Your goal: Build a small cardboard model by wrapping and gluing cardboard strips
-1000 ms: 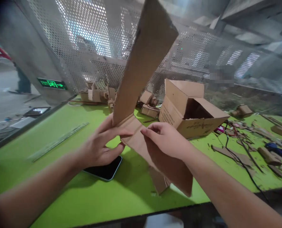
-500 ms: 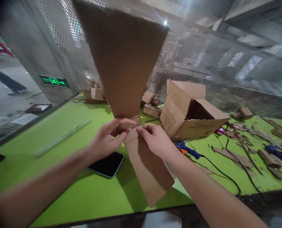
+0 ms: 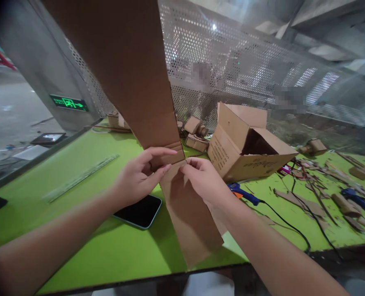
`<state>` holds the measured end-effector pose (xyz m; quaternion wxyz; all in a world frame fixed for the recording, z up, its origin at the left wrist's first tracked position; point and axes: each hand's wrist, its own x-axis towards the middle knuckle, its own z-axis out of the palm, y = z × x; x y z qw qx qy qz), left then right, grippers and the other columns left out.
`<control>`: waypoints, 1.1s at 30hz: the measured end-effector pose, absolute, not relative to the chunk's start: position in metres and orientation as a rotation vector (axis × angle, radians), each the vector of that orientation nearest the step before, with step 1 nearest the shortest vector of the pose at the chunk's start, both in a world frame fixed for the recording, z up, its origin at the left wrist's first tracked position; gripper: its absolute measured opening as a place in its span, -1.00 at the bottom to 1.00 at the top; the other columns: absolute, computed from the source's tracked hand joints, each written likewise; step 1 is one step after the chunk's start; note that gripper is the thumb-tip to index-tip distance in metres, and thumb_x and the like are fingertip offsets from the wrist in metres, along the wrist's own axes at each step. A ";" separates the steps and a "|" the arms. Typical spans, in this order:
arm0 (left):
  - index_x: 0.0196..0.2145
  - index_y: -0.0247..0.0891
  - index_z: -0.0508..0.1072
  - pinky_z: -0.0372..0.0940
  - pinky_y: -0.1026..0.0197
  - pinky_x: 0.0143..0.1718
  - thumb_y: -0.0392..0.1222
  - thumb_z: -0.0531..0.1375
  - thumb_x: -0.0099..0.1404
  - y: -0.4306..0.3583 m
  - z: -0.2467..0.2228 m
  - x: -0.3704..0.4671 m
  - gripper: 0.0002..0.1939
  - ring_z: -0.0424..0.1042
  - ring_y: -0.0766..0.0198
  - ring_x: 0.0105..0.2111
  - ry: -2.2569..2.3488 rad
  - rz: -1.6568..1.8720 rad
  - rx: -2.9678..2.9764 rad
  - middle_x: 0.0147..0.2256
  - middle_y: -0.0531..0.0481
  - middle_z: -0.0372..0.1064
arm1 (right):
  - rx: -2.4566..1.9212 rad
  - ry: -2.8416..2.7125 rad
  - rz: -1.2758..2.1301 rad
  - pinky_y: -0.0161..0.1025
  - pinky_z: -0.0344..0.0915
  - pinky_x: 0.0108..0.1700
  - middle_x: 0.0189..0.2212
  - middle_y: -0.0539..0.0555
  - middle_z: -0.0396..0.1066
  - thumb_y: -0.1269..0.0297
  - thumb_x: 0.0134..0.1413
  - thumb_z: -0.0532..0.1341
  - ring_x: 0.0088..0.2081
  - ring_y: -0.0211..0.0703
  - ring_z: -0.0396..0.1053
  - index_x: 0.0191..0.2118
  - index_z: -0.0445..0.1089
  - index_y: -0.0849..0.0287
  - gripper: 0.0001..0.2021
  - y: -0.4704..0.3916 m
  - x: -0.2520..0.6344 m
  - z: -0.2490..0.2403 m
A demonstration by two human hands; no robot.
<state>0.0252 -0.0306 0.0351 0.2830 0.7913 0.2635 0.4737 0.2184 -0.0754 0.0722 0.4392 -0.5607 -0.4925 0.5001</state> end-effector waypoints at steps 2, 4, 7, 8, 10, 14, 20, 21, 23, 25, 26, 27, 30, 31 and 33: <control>0.18 -0.13 0.52 0.39 0.34 -0.33 -0.35 0.17 0.45 -0.031 0.036 0.023 -0.59 0.52 0.36 -0.34 0.666 1.265 2.178 0.07 -0.07 0.58 | -1.385 -1.203 1.261 -0.23 0.20 -0.32 -0.41 -0.02 0.48 0.21 0.02 0.36 -0.37 -0.20 0.36 -0.38 0.52 0.12 -0.89 -0.075 0.217 0.074; 0.21 -0.12 0.51 0.44 0.31 -0.20 -0.37 0.15 0.44 -0.031 0.036 0.023 -0.55 0.58 0.30 -0.20 0.617 1.253 2.256 0.10 -0.06 0.58 | -1.388 -1.161 1.274 -0.24 0.17 -0.33 -0.43 -0.04 0.46 0.23 -0.04 0.38 -0.38 -0.22 0.33 -0.42 0.51 0.12 -0.90 -0.074 0.217 0.072; 0.21 -0.14 0.51 0.44 0.26 -0.12 -0.39 0.11 0.45 -0.032 0.036 0.023 -0.55 0.59 0.25 -0.15 0.529 1.253 2.404 0.02 -0.07 0.61 | -1.385 -1.088 1.330 -0.24 0.17 -0.31 -0.44 -0.03 0.46 0.28 -0.11 0.40 -0.38 -0.23 0.31 -0.46 0.50 0.14 -0.91 -0.069 0.217 0.068; 0.19 -0.15 0.51 0.43 0.25 -0.11 -0.40 0.10 0.44 -0.031 0.036 0.024 -0.56 0.58 0.24 -0.14 0.519 1.252 2.430 0.00 -0.07 0.61 | -1.365 -1.066 1.365 -0.24 0.19 -0.29 -0.44 -0.02 0.47 0.30 -0.14 0.41 -0.37 -0.23 0.32 -0.46 0.50 0.15 -0.91 -0.067 0.217 0.067; 0.15 -0.17 0.51 0.42 0.24 -0.12 -0.40 0.10 0.44 -0.031 0.038 0.024 -0.60 0.57 0.23 -0.16 0.568 1.245 2.403 -0.03 -0.07 0.61 | -1.321 -1.039 1.434 -0.23 0.23 -0.26 -0.44 0.00 0.47 0.34 -0.17 0.43 -0.35 -0.21 0.34 -0.45 0.51 0.15 -0.89 -0.063 0.218 0.068; 0.11 -0.21 0.46 0.30 0.27 -0.35 -0.36 0.13 0.43 -0.027 0.043 0.022 -0.66 0.43 0.32 -0.41 0.722 1.231 2.262 -0.22 -0.01 0.57 | -1.368 -1.059 1.447 -0.24 0.25 -0.29 -0.41 0.03 0.49 0.35 -0.13 0.45 -0.34 -0.18 0.38 -0.40 0.54 0.15 -0.89 -0.062 0.220 0.077; 0.01 -0.22 0.48 0.20 0.26 -0.44 -0.35 0.12 0.43 -0.017 0.040 0.016 -0.75 0.30 0.36 -0.51 0.815 1.257 2.268 -0.31 0.04 0.50 | -1.516 -1.116 1.435 -0.24 0.22 -0.32 -0.44 0.03 0.49 0.15 0.09 0.44 -0.37 -0.16 0.39 -0.37 0.54 0.15 -0.81 -0.071 0.229 0.073; 0.01 -0.21 0.47 0.23 0.26 -0.42 -0.35 0.12 0.43 -0.016 0.039 0.015 -0.75 0.33 0.35 -0.50 0.802 1.245 2.279 -0.31 0.04 0.51 | -1.537 -1.138 1.425 -0.24 0.21 -0.31 -0.43 0.03 0.50 0.12 0.11 0.44 -0.36 -0.17 0.39 -0.35 0.55 0.15 -0.79 -0.072 0.231 0.071; 0.11 -0.18 0.44 0.37 0.23 -0.27 -0.35 0.12 0.45 -0.014 0.034 0.015 -0.68 0.50 0.28 -0.33 0.688 1.282 2.293 -0.14 -0.04 0.56 | -1.539 -1.166 1.406 -0.24 0.21 -0.29 -0.41 0.02 0.51 0.08 0.12 0.46 -0.35 -0.19 0.38 -0.33 0.57 0.14 -0.77 -0.074 0.234 0.065; 0.35 -0.11 0.27 0.44 0.08 0.03 -0.31 0.15 0.47 -0.014 0.030 0.015 -0.46 0.54 0.09 0.05 0.496 1.367 2.279 0.22 -0.18 0.43 | -1.483 -1.152 1.425 -0.24 0.22 -0.25 -0.38 0.01 0.52 0.06 0.09 0.48 -0.34 -0.21 0.37 -0.32 0.58 0.13 -0.75 -0.075 0.234 0.061; 0.46 -0.05 0.10 0.40 -0.01 0.16 -0.26 0.18 0.48 -0.014 0.029 0.016 -0.32 0.46 -0.01 0.21 0.410 1.401 2.246 0.36 -0.21 0.28 | -1.444 -1.129 1.457 -0.24 0.23 -0.23 -0.37 0.01 0.52 0.06 0.07 0.49 -0.33 -0.20 0.38 -0.32 0.58 0.13 -0.75 -0.076 0.233 0.059; 0.53 0.00 -0.08 0.36 -0.09 0.24 -0.21 0.20 0.49 -0.014 0.028 0.016 -0.19 0.37 -0.08 0.31 0.348 1.415 2.197 0.44 -0.22 0.15 | -1.410 -1.102 1.497 -0.23 0.25 -0.20 -0.36 0.02 0.53 0.06 0.05 0.50 -0.31 -0.19 0.39 -0.32 0.58 0.14 -0.74 -0.077 0.232 0.059; 0.57 0.03 -0.20 0.28 -0.18 0.33 -0.07 0.19 0.52 -0.014 0.030 0.014 -0.14 0.28 -0.16 0.38 0.313 1.358 2.030 0.46 -0.20 0.14 | -1.397 -1.052 1.571 -0.21 0.28 -0.15 -0.36 0.03 0.53 0.06 0.00 0.51 -0.29 -0.16 0.42 -0.34 0.57 0.17 -0.71 -0.080 0.227 0.059; 0.56 0.00 -0.08 0.26 -0.16 0.35 -0.04 0.18 0.54 -0.014 0.031 0.013 -0.22 0.28 -0.16 0.38 0.332 1.329 1.992 0.44 -0.18 0.20 | -1.418 -1.047 1.578 -0.21 0.28 -0.16 -0.37 0.02 0.52 0.05 -0.02 0.52 -0.30 -0.16 0.42 -0.35 0.55 0.16 -0.70 -0.081 0.226 0.060; 0.48 -0.09 0.21 0.24 -0.12 0.38 0.02 0.14 0.56 -0.014 0.034 0.011 -0.39 0.29 -0.16 0.37 0.375 1.275 1.934 0.39 -0.16 0.30 | -1.459 -1.063 1.582 -0.22 0.28 -0.22 -0.40 -0.02 0.51 0.04 -0.04 0.52 -0.34 -0.18 0.41 -0.38 0.51 0.15 -0.69 -0.083 0.227 0.061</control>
